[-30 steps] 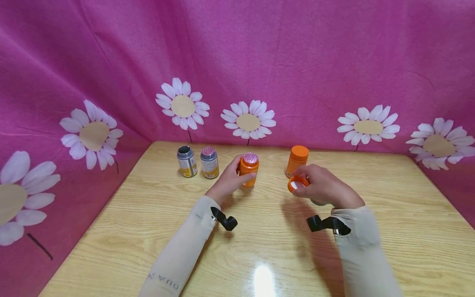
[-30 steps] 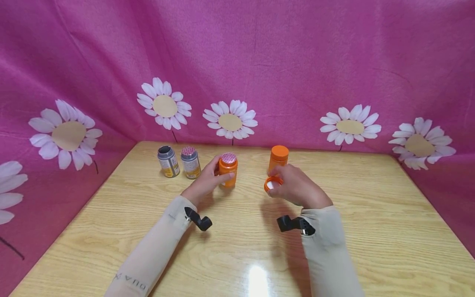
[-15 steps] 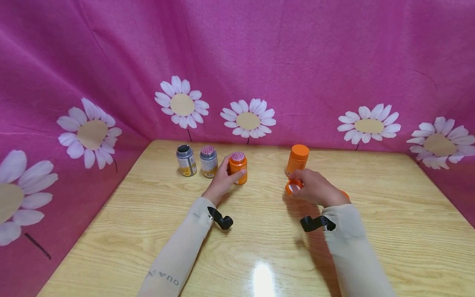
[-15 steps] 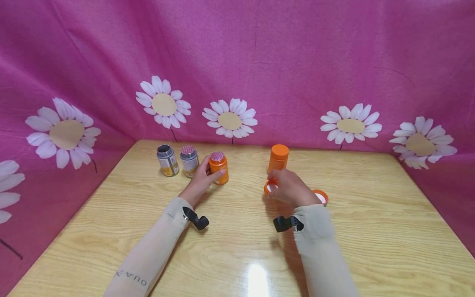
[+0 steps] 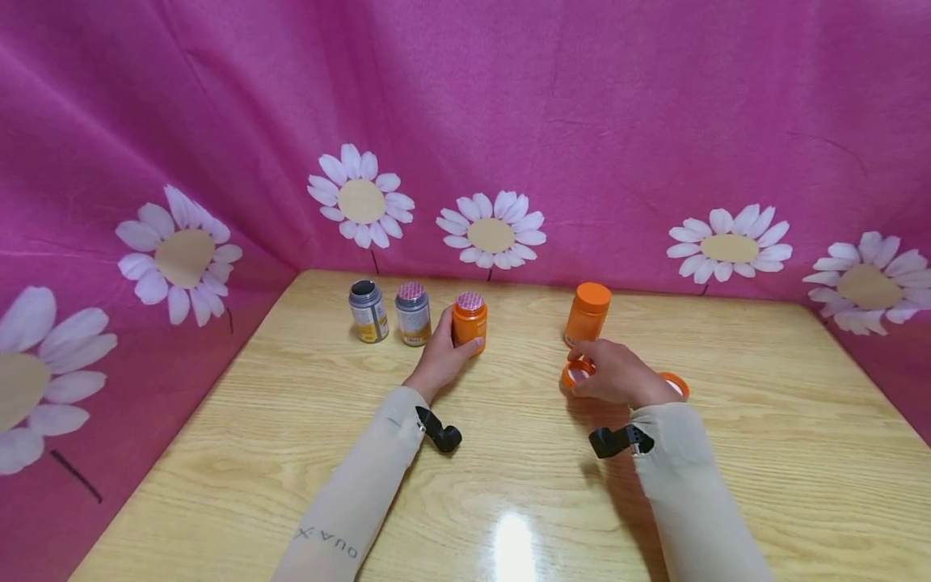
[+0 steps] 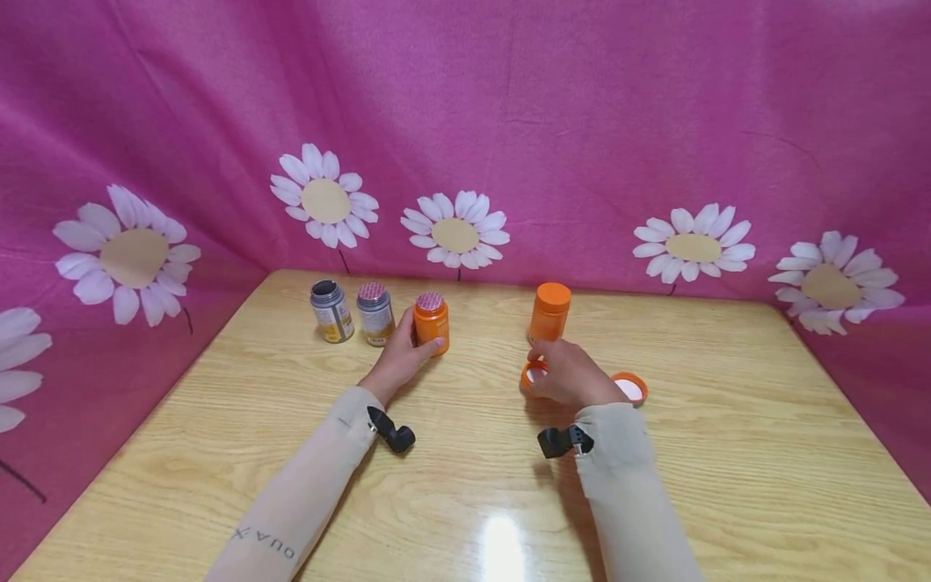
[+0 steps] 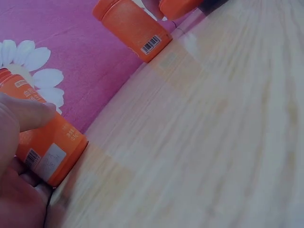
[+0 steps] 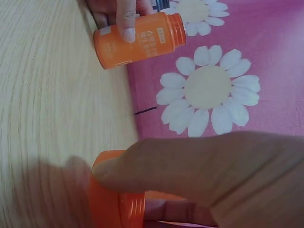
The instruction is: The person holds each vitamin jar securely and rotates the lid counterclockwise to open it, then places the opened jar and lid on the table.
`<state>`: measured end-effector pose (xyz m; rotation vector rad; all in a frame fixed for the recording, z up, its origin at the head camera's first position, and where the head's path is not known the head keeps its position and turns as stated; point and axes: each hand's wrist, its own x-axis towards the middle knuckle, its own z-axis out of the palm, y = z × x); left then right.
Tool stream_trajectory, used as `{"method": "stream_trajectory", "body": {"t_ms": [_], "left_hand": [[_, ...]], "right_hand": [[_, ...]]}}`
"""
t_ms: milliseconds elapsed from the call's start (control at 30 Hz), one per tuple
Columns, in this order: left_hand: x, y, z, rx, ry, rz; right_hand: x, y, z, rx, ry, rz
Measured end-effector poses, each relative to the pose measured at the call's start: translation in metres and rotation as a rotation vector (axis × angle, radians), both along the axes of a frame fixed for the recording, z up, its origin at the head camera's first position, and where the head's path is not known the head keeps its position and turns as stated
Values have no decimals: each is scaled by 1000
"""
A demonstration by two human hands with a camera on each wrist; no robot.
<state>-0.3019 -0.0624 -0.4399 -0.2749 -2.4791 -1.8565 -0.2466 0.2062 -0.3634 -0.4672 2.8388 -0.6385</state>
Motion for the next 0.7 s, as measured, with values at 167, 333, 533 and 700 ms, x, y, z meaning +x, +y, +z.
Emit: {"method": "stream_trajectory", "body": {"t_ms": [167,333,533,700], "left_hand": [[2,-1,2,-34,-2,15],[2,-1,3,-52,1,25],[2,-1,4,-55,0,21],[2,-1,4,-62,-15,21]], "right_hand": [[-1,1,-3,6,-3,4],[-2,3,-4,33,-27,-1],[-1,5,-5,58,-43,-7],[0,5,-6,62,-54,-12]]}}
